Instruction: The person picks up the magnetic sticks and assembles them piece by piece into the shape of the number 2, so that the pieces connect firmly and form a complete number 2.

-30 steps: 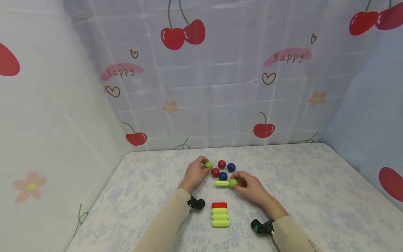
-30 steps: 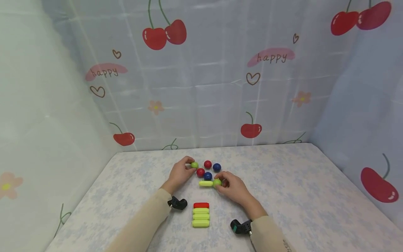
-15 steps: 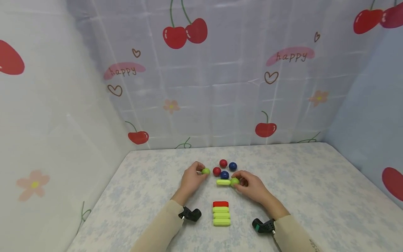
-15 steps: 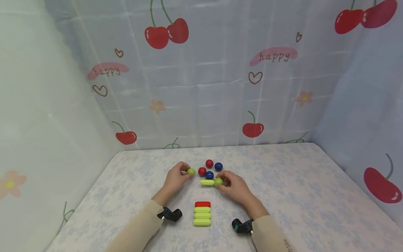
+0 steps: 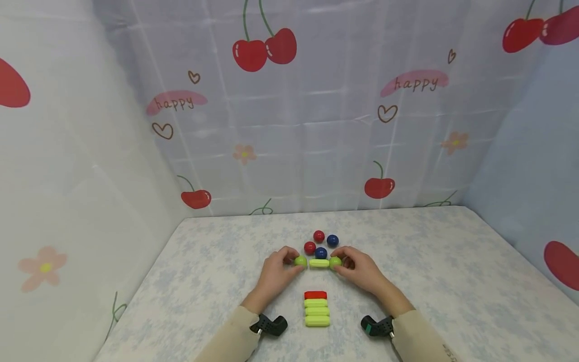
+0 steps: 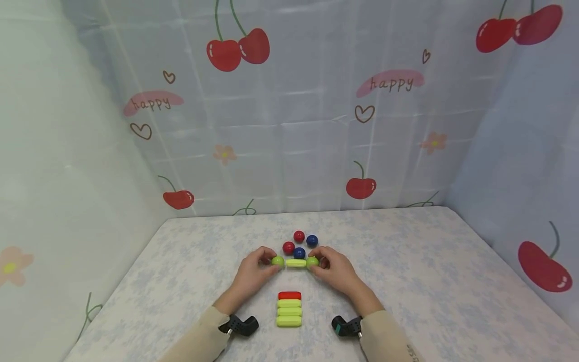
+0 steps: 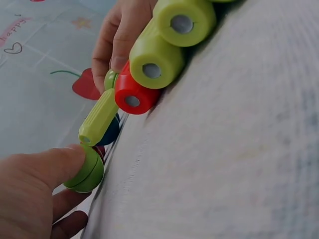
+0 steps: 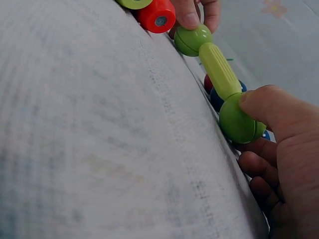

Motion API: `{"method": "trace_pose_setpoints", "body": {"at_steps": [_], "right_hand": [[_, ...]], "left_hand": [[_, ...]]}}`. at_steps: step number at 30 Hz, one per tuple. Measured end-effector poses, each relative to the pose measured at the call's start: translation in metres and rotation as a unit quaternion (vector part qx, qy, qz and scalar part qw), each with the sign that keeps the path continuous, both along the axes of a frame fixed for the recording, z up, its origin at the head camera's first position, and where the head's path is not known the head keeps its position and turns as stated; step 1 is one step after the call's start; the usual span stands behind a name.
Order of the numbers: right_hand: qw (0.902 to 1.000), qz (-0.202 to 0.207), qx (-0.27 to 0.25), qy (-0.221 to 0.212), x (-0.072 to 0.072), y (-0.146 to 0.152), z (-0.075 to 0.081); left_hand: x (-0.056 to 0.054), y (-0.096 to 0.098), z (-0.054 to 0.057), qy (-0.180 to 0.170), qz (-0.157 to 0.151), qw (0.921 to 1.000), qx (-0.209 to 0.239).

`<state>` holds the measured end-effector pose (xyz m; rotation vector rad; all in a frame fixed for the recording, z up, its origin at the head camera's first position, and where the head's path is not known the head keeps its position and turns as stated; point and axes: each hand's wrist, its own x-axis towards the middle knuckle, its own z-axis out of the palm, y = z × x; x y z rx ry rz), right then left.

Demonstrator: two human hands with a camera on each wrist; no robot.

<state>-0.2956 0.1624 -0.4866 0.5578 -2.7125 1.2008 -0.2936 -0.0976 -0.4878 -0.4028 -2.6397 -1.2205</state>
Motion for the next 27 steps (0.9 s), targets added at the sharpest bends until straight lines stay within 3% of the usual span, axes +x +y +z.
{"method": "trace_pose_setpoints", "body": {"at_steps": [16, 27], "right_hand": [[0.9999, 0.006, -0.005, 0.009, -0.0025, 0.0016, -0.0043], [0.9998, -0.003, -0.015, 0.009, -0.0013, 0.0021, -0.0023]], "left_hand": [[-0.0021, 0.0005, -0.0041, 0.018, -0.023, 0.9988, -0.04], [-0.0033, 0.0004, -0.0044, 0.017, -0.024, 0.9988, -0.04]]}}
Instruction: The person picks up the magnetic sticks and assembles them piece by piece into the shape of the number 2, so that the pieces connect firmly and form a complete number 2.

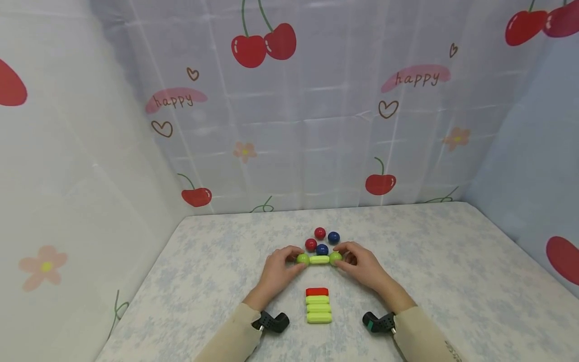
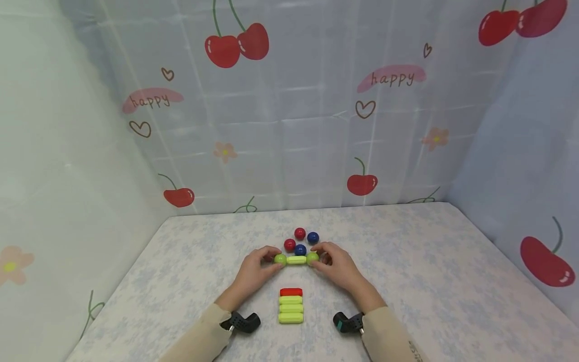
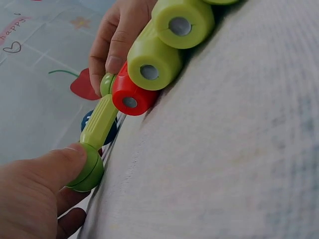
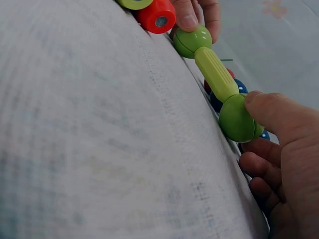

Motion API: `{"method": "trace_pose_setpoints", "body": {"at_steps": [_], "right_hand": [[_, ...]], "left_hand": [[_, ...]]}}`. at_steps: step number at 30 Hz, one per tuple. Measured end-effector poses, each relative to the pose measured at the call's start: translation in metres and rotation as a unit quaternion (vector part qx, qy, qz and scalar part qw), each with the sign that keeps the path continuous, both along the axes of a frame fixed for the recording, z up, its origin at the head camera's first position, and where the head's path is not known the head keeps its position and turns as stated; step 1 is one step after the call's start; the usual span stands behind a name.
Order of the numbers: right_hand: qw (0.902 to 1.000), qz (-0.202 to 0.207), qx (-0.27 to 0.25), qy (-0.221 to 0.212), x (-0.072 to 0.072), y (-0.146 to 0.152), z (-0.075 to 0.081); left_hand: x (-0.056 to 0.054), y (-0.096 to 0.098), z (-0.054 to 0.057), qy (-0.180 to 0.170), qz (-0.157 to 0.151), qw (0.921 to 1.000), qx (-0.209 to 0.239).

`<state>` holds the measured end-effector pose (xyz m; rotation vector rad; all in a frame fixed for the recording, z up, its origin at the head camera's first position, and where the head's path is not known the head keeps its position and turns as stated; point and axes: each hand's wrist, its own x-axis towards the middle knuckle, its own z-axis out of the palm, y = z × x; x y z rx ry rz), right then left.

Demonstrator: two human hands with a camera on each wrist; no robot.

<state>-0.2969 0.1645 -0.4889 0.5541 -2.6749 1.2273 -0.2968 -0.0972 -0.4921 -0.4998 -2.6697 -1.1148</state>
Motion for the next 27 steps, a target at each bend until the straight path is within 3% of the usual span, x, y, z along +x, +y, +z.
{"method": "trace_pose_setpoints", "body": {"at_steps": [6, 11, 16, 22, 27], "right_hand": [[0.9994, -0.033, -0.013, 0.002, 0.001, -0.001, 0.01], [0.9978, -0.055, -0.035, 0.013, 0.007, -0.008, 0.026], [0.9987, 0.004, -0.047, 0.02, 0.025, -0.023, 0.032], [0.9962, 0.069, -0.051, -0.015, 0.044, -0.036, 0.02], [0.9939, 0.095, -0.049, -0.025, 0.049, -0.036, 0.011]], "left_hand": [[0.0, 0.0, -0.001, -0.002, -0.001, 1.0, 0.006], [-0.001, -0.001, -0.001, -0.005, -0.003, 0.9999, 0.009], [-0.001, -0.005, 0.001, -0.001, 0.001, 1.0, 0.009], [-0.001, -0.005, 0.003, -0.001, 0.0, 1.0, 0.009], [-0.001, -0.003, 0.001, -0.01, -0.005, 0.9999, 0.008]]}}
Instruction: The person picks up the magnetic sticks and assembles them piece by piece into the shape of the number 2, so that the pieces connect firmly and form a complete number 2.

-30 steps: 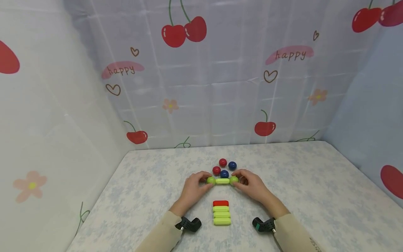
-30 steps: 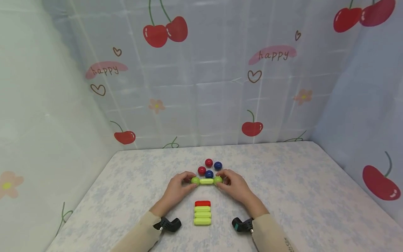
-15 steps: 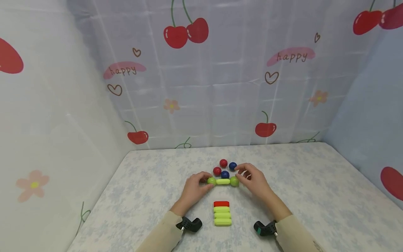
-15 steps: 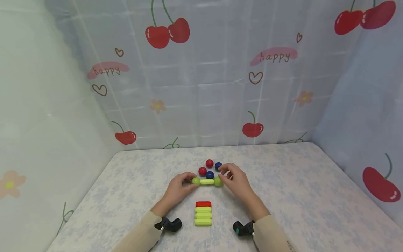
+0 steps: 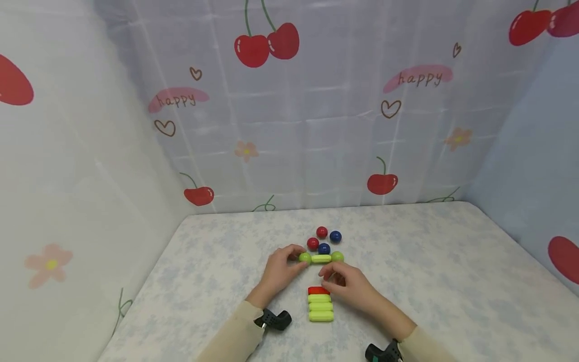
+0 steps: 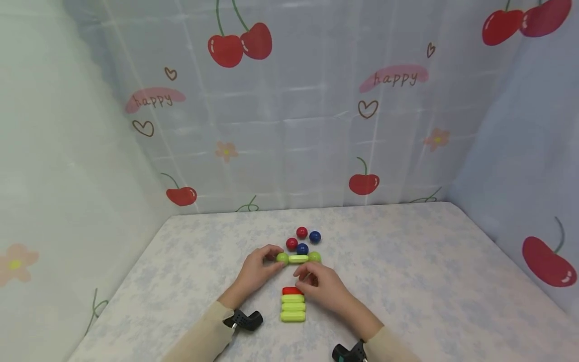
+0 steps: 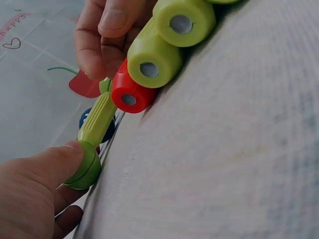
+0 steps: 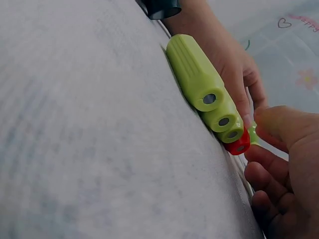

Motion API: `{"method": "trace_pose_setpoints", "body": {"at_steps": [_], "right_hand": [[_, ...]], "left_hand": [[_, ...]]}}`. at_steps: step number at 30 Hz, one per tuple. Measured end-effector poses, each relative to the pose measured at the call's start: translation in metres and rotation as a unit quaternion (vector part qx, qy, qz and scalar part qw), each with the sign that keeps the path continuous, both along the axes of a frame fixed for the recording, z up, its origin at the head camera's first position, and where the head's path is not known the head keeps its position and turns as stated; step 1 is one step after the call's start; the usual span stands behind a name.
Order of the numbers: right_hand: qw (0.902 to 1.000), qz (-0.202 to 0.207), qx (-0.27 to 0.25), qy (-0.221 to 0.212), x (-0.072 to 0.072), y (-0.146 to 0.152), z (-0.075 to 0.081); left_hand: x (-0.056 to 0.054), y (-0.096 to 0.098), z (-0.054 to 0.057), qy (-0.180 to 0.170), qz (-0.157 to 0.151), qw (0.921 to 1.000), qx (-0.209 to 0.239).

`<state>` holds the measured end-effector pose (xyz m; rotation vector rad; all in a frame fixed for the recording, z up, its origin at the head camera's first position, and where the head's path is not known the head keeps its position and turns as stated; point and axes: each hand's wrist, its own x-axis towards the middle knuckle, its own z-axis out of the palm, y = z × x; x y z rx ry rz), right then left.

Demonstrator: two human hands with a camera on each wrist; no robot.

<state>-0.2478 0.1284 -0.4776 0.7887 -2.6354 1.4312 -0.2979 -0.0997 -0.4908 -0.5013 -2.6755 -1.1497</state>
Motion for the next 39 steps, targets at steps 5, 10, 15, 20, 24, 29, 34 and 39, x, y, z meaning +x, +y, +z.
{"method": "trace_pose_setpoints", "body": {"at_steps": [5, 10, 15, 20, 24, 29, 34, 39], "right_hand": [[0.9995, 0.019, 0.023, 0.012, -0.001, 0.003, -0.003], [0.9985, 0.029, 0.044, 0.018, 0.0, 0.005, -0.004], [0.9971, 0.041, 0.058, 0.029, -0.001, 0.007, -0.004], [0.9957, 0.051, 0.067, 0.04, -0.004, 0.011, -0.002], [0.9949, 0.056, 0.075, 0.038, -0.005, 0.013, 0.0], [0.9943, 0.056, 0.084, 0.034, -0.005, 0.013, 0.002], [0.9935, 0.06, 0.086, 0.045, -0.005, 0.013, 0.004], [0.9929, 0.06, 0.096, 0.037, -0.005, 0.013, 0.005]], "left_hand": [[0.0, 0.001, -0.001, 0.001, 0.005, 1.0, 0.002], [0.0, 0.001, -0.002, -0.002, 0.005, 1.0, 0.003], [0.001, 0.0, -0.001, -0.001, 0.002, 1.0, 0.004], [0.002, 0.001, 0.0, 0.004, -0.002, 1.0, 0.002], [0.001, 0.001, 0.0, 0.005, -0.001, 1.0, 0.0], [0.001, 0.002, 0.0, 0.005, 0.0, 1.0, 0.001], [0.001, 0.002, 0.001, 0.015, -0.001, 0.9999, -0.001], [0.003, 0.002, 0.002, 0.01, 0.0, 0.9999, 0.003]]}}
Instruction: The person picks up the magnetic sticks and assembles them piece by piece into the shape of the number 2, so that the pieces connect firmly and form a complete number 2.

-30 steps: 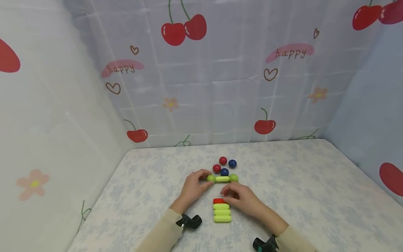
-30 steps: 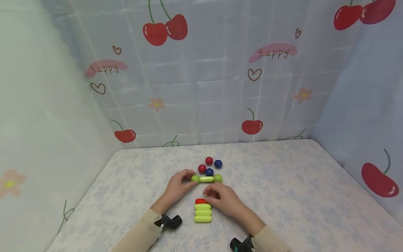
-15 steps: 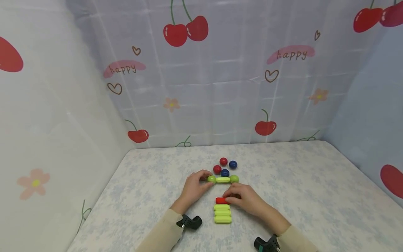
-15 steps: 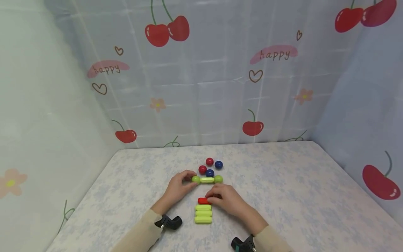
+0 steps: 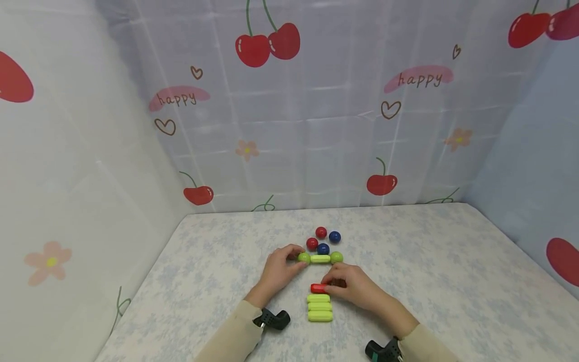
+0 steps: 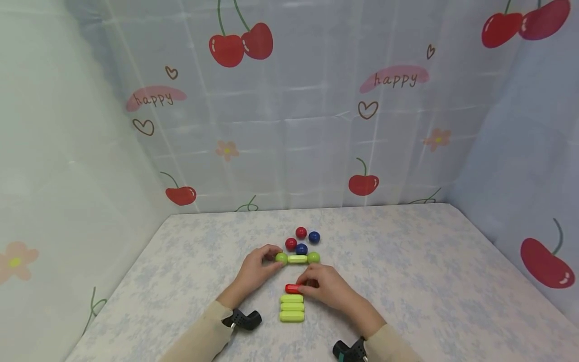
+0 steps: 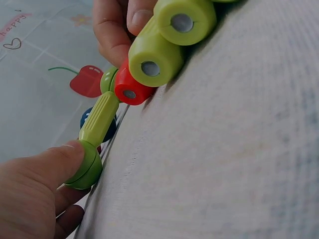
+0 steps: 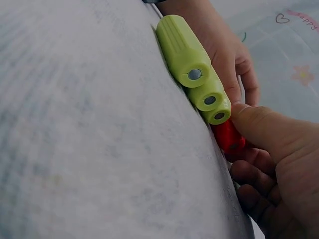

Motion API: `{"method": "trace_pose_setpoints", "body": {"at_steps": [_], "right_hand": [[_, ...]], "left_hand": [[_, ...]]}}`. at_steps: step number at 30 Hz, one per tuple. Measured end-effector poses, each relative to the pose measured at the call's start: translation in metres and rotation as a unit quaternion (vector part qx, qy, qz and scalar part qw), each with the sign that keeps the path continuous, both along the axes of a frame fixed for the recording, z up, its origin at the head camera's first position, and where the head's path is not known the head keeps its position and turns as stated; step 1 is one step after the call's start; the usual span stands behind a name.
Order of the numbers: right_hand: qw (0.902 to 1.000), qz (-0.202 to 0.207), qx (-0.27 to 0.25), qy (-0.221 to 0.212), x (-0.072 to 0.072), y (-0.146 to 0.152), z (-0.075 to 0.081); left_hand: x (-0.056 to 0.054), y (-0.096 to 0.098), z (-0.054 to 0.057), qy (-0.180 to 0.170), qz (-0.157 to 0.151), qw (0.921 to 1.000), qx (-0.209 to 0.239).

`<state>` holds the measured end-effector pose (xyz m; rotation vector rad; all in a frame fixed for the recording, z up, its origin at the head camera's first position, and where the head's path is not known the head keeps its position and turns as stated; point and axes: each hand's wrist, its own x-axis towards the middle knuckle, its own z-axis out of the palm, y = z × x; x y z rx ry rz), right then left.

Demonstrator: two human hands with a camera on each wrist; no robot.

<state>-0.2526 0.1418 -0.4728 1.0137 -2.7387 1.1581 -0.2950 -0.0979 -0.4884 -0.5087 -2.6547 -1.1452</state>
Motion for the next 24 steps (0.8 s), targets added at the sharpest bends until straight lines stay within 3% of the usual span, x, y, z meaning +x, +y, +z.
{"method": "trace_pose_setpoints", "body": {"at_steps": [9, 17, 24], "right_hand": [[0.9996, -0.015, 0.011, -0.022, 0.0016, -0.0025, 0.0041], [0.9981, -0.053, -0.022, -0.023, 0.0001, -0.0005, 0.004], [0.9965, -0.061, -0.048, -0.031, 0.0016, 0.0011, 0.0066]], "left_hand": [[-0.0001, 0.0, 0.0002, -0.007, 0.003, 1.0, -0.003], [-0.0021, 0.001, -0.0005, -0.016, 0.004, 0.9999, 0.002], [-0.0029, -0.0001, -0.0055, -0.019, 0.008, 0.9998, 0.0]]}}
